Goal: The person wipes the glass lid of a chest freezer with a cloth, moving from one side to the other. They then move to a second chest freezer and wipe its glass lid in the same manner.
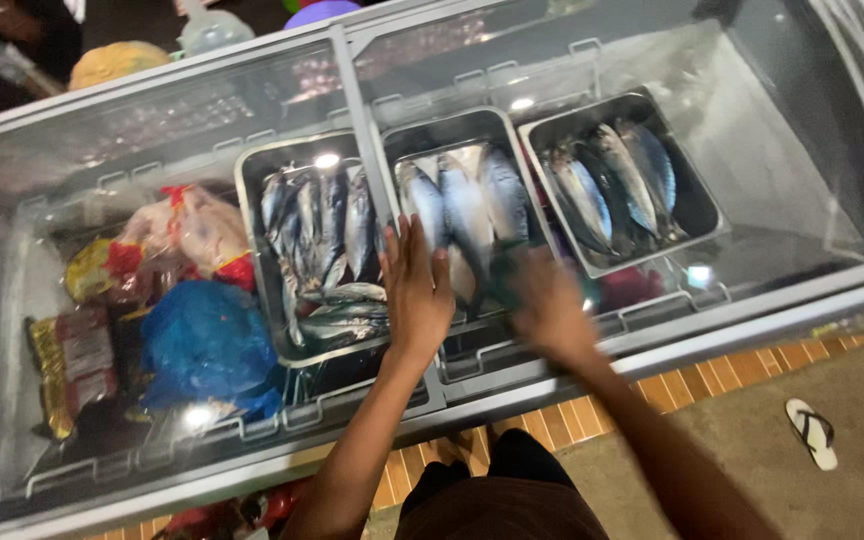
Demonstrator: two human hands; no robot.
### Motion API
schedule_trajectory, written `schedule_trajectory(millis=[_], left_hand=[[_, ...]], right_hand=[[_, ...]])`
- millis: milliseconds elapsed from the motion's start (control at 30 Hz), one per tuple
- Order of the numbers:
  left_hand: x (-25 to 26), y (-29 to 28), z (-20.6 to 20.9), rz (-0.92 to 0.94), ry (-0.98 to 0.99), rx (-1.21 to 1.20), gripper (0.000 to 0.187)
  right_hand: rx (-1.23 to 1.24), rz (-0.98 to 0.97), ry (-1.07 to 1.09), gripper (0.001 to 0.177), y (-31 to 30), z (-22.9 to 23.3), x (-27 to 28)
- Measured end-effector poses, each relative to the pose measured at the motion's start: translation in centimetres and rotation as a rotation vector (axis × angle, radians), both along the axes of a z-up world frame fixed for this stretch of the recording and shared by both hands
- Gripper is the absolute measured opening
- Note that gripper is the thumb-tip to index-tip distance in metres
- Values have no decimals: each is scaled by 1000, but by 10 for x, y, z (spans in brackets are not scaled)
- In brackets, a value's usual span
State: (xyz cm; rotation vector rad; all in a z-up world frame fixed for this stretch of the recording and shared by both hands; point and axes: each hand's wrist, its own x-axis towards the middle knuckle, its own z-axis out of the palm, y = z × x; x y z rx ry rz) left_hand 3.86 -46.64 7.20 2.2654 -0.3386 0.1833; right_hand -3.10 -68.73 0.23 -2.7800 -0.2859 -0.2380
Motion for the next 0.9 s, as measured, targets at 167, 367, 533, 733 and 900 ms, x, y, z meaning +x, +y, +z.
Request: schedule_trajectory(millis=[167, 367, 533, 733, 900], left_hand=[[-9, 1, -11, -58, -19, -52, 58], [-11, -38, -20, -98, -34, -31, 58], [-1, -108, -17, -189, -14, -44, 59], [4, -202, -13, -231, 4, -49, 60], [7, -259, -13, -235, -22, -65, 61]], right_hand=[[75, -699, -134, 67, -153, 15, -39], [37, -888, -261, 69, -165, -13, -46], [-169, -328, -229, 68, -75, -11, -54], [36, -410, -157, 59, -188, 15, -62], [2, -727, -108, 64, -325, 21, -79]])
